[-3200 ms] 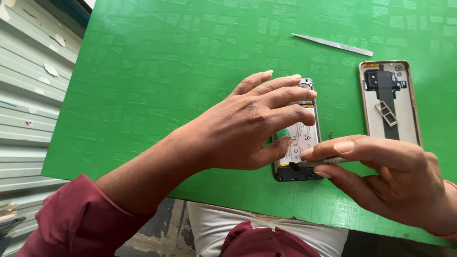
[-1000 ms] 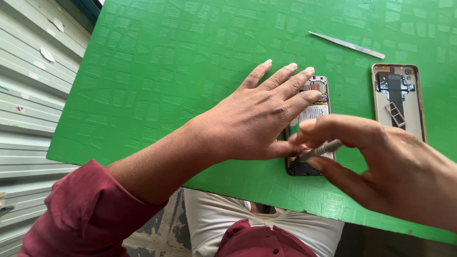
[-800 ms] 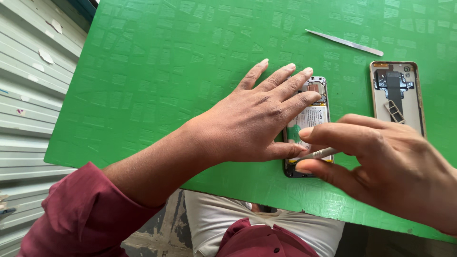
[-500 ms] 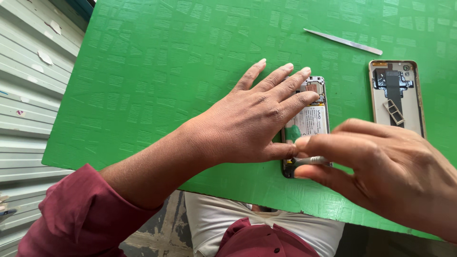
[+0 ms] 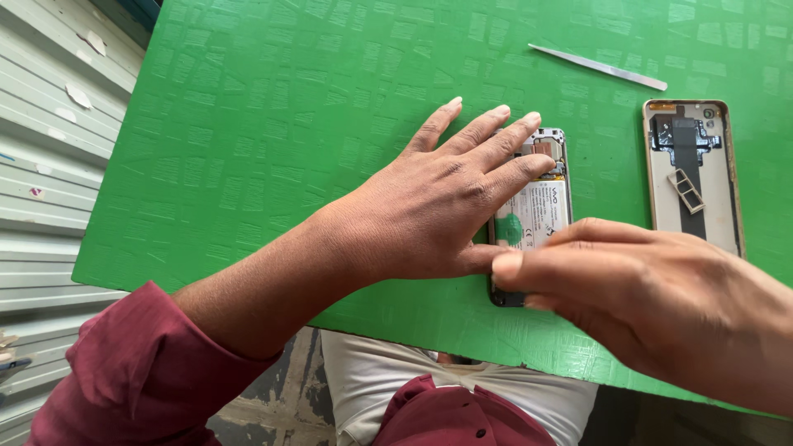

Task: The person holds a disassembled smartphone and uses a screwdriver to tighten screws on the internal frame. The back cover and other components are placed on the table. The person continues to secure multiple screws around the battery and motherboard area.

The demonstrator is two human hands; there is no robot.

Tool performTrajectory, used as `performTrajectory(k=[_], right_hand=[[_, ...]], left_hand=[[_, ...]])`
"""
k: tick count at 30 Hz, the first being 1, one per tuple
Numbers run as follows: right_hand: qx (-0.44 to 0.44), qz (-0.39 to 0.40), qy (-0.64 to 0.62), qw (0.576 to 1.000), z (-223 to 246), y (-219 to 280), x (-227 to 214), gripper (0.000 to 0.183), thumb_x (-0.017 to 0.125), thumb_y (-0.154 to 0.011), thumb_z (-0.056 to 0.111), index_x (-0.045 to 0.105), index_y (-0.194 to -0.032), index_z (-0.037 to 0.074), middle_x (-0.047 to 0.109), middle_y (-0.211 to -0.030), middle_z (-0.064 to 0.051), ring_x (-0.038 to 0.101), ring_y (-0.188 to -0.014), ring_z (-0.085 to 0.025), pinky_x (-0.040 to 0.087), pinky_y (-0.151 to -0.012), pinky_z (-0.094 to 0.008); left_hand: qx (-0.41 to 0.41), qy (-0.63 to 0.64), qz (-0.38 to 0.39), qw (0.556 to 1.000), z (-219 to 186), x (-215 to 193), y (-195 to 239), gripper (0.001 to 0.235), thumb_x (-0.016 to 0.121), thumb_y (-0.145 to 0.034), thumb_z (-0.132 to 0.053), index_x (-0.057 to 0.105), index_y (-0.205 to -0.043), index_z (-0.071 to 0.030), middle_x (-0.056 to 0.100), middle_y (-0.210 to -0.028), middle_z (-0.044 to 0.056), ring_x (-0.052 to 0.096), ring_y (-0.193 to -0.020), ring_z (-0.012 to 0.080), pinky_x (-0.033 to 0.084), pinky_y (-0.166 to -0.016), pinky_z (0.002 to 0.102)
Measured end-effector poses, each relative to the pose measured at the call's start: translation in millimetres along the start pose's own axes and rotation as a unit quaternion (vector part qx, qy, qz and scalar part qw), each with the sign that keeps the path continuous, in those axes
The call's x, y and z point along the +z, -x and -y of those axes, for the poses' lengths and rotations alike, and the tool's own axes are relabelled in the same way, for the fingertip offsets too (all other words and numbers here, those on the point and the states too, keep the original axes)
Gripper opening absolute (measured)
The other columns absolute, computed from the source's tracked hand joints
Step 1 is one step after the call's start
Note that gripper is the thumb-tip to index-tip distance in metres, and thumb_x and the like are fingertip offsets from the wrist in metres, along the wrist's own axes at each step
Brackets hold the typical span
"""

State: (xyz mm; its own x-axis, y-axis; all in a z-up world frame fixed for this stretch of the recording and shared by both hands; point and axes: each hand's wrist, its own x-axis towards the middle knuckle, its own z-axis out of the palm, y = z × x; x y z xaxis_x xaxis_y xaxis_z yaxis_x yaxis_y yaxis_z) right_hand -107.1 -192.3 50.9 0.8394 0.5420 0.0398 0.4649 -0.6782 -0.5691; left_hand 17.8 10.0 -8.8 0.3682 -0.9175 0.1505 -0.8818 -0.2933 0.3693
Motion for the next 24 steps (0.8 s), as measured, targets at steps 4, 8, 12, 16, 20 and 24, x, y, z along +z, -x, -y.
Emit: performTrajectory(k=[4, 8, 12, 16, 20, 24], right_hand=[[-0.047, -0.055, 0.067, 0.995, 0.9, -1.9, 0.3, 0.04, 0.077, -0.089, 0.025, 0.066, -0.126, 0.015, 0.077, -0.108, 0.0, 0.075, -0.095, -0.019, 0.06, -0.073, -0.031], [-0.117, -0.054, 0.02, 0.992, 4.5, -7.2, -1.0, 0.037, 0.07, -0.09, 0.013, 0.06, -0.125, 0.009, 0.075, -0.111, -0.003, 0.075, -0.098, -0.023, 0.063, -0.077, -0.031], [-0.013, -0.048, 0.09, 0.995, 8.2, -8.4, -1.5, 0.039, 0.078, -0.09, 0.03, 0.069, -0.126, 0.02, 0.077, -0.102, 0.003, 0.077, -0.09, -0.016, 0.06, -0.073, -0.03], [-0.033, -0.034, 0.001, 0.999, 3.6, -6.1, 0.8, 0.035, 0.075, -0.088, 0.02, 0.066, -0.12, 0.01, 0.078, -0.116, -0.004, 0.076, -0.101, -0.023, 0.062, -0.078, -0.031], [0.0, -0.031, 0.04, 0.999, 0.0, -2.1, 1.3, 0.031, 0.078, -0.092, 0.027, 0.072, -0.121, 0.019, 0.077, -0.103, 0.001, 0.076, -0.089, -0.017, 0.061, -0.074, -0.031], [-0.005, -0.037, -0.016, 0.999, -1.6, -3.0, 1.3, 0.034, 0.073, -0.09, 0.022, 0.068, -0.122, 0.013, 0.074, -0.114, -0.007, 0.075, -0.093, -0.021, 0.062, -0.073, -0.03]], left_hand=[[0.004, 0.001, -0.006, 1.0, -1.3, -1.3, -0.6, 0.087, 0.073, -0.084, -0.057, 0.039, -0.152, -0.014, 0.029, -0.163, 0.021, 0.024, -0.151, 0.0385, 0.01, -0.121, 0.062], [0.0, 0.005, -0.005, 1.0, -0.9, 0.2, -1.0, 0.087, 0.072, -0.086, -0.06, 0.039, -0.152, -0.014, 0.029, -0.162, 0.021, 0.024, -0.151, 0.0382, 0.009, -0.121, 0.063], [0.0, 0.006, -0.007, 1.0, -1.7, -0.6, 0.2, 0.088, 0.073, -0.084, -0.058, 0.039, -0.152, -0.015, 0.029, -0.163, 0.02, 0.024, -0.151, 0.0381, 0.009, -0.122, 0.062], [-0.004, 0.011, -0.005, 1.0, -1.6, -0.1, -0.9, 0.086, 0.073, -0.085, -0.058, 0.04, -0.152, -0.014, 0.028, -0.162, 0.021, 0.023, -0.151, 0.0385, 0.009, -0.121, 0.063], [0.001, 0.009, -0.003, 1.0, -1.1, -0.5, -0.5, 0.088, 0.074, -0.083, -0.058, 0.04, -0.152, -0.015, 0.028, -0.163, 0.02, 0.024, -0.151, 0.0384, 0.009, -0.122, 0.062], [-0.001, 0.003, -0.005, 1.0, -1.4, -0.4, 0.3, 0.085, 0.073, -0.087, -0.055, 0.039, -0.153, -0.015, 0.028, -0.163, 0.021, 0.024, -0.152, 0.0384, 0.009, -0.122, 0.062]])
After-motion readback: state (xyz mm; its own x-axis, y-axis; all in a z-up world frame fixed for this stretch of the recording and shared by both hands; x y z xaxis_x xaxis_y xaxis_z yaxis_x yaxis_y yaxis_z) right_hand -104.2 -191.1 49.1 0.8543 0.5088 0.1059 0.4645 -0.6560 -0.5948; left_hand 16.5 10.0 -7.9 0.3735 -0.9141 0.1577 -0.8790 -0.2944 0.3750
